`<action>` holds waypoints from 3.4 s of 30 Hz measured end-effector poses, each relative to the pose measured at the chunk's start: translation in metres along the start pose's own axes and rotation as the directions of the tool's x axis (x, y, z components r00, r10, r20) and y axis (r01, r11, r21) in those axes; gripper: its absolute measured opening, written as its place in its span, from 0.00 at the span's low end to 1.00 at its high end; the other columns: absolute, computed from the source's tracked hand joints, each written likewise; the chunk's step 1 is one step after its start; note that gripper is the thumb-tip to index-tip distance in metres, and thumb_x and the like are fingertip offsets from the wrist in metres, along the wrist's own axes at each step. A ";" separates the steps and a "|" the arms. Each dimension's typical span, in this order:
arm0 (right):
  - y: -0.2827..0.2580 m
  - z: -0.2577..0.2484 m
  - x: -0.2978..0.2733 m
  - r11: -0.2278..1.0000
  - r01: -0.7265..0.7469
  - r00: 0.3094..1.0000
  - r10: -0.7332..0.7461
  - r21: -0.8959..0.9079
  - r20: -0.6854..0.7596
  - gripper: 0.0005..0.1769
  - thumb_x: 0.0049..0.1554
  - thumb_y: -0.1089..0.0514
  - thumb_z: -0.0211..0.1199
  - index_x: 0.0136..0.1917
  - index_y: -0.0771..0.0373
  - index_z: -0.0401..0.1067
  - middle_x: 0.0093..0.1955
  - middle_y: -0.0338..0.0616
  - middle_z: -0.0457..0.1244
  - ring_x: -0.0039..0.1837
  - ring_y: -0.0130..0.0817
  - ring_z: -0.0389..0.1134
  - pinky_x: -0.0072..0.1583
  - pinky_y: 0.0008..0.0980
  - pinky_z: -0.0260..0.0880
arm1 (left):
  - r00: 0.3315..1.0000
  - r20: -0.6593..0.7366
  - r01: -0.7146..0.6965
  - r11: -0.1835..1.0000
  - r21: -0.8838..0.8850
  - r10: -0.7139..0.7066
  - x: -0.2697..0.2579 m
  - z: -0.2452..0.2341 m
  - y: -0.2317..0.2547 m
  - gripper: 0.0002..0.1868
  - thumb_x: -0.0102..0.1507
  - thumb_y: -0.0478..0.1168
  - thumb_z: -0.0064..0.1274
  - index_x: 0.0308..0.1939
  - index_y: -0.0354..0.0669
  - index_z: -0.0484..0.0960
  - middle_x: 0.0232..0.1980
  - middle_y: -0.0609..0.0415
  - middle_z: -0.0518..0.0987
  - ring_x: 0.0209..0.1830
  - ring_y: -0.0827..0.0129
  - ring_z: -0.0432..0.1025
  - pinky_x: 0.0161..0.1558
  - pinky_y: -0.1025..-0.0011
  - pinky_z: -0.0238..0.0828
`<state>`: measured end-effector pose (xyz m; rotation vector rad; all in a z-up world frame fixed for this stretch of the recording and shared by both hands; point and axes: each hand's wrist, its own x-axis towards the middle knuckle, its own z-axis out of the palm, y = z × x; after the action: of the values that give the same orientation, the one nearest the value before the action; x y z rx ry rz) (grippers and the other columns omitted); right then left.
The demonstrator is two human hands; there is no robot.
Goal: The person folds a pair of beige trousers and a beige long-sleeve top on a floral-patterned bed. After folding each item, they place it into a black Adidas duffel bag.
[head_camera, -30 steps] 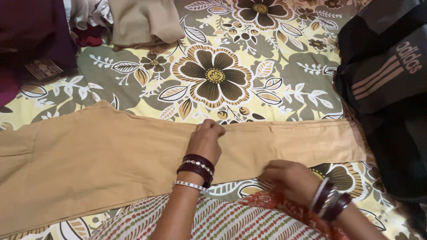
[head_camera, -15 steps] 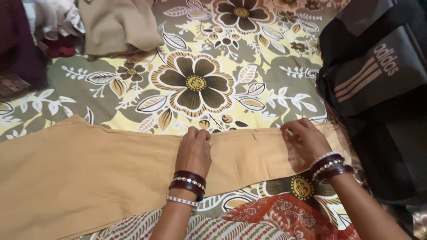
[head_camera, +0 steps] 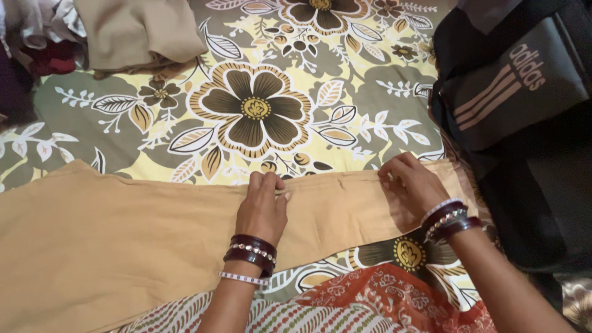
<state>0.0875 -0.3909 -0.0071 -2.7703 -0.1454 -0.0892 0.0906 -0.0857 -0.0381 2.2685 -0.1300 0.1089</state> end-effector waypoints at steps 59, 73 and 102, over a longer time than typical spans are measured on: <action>-0.190 0.032 0.005 0.684 0.085 0.965 -0.239 0.724 0.112 0.18 0.58 0.58 0.67 0.60 0.67 0.75 0.52 0.46 0.73 0.53 0.28 0.74 0.56 0.30 0.75 | 0.908 0.203 0.270 0.143 -0.952 -0.366 0.019 -0.022 -0.017 0.29 0.65 0.40 0.64 0.67 0.30 0.74 0.42 0.49 0.78 0.32 0.64 0.68 0.28 0.65 0.55; -0.271 0.098 0.031 0.842 0.071 0.995 -0.095 0.534 0.017 0.22 0.54 0.49 0.66 0.57 0.63 0.77 0.48 0.48 0.72 0.50 0.36 0.74 0.51 0.34 0.75 | 0.837 -0.277 0.140 0.675 -0.725 -0.471 -0.074 -0.366 -0.205 0.21 0.60 0.31 0.56 0.58 0.38 0.78 0.51 0.54 0.84 0.47 0.72 0.79 0.50 0.74 0.77; 0.089 -0.073 -0.077 0.655 -0.678 0.730 0.653 0.334 0.202 0.35 0.51 0.47 0.73 0.67 0.65 0.73 0.55 0.53 0.71 0.55 0.45 0.73 0.57 0.44 0.72 | 0.905 0.290 0.373 0.909 -0.185 -0.312 0.020 -0.059 -0.141 0.24 0.56 0.43 0.63 0.54 0.36 0.82 0.47 0.43 0.85 0.46 0.57 0.79 0.50 0.64 0.75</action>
<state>0.0180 -0.5070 0.0234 -2.2499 0.7710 0.2037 0.1268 0.0491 -0.1043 2.0219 0.1224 -0.3699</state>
